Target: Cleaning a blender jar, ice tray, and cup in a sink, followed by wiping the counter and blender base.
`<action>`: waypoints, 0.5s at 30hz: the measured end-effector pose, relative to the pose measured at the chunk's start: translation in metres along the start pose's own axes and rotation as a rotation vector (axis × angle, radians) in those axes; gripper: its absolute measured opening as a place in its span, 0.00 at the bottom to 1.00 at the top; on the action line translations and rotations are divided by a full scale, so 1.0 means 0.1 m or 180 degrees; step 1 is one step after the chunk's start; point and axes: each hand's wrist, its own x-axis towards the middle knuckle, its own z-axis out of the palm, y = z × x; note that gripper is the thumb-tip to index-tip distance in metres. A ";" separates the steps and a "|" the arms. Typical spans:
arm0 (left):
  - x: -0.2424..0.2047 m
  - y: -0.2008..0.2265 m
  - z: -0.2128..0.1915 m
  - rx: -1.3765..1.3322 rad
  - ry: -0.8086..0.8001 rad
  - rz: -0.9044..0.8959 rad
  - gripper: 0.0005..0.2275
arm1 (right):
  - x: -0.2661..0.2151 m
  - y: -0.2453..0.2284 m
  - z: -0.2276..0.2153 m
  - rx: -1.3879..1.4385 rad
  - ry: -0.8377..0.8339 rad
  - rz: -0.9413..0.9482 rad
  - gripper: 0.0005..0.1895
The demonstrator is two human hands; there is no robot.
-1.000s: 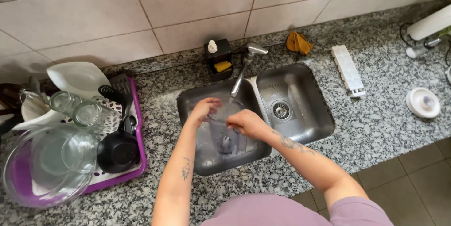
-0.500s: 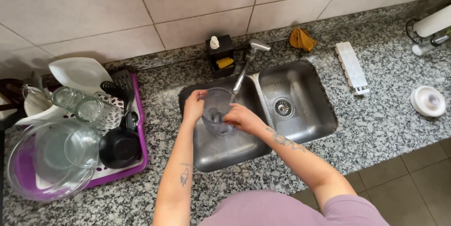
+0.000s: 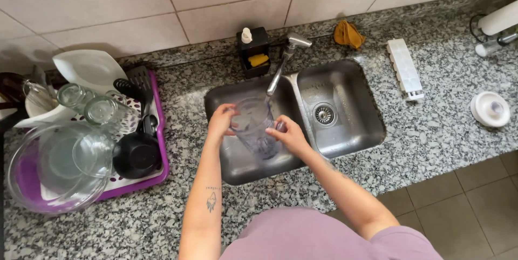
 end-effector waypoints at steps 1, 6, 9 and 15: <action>-0.02 -0.04 -0.02 0.0004 -0.0010 0.0012 0.13 | -0.09 -0.21 -0.04 0.0000 0.0015 -0.0006 0.16; 0.00 -0.33 0.12 -0.1181 -0.0890 -0.0488 0.27 | -0.40 -1.14 -0.12 -0.2109 -0.0988 -0.0921 0.18; 0.09 -0.55 0.46 -0.2158 -0.0681 -0.0776 0.14 | -0.28 -1.26 -0.05 -0.3061 -0.1263 -0.1012 0.17; 1.35 -1.91 1.29 -0.2449 -0.1184 -0.1089 0.17 | -0.02 -1.12 0.20 -0.4096 -0.1603 -0.0938 0.16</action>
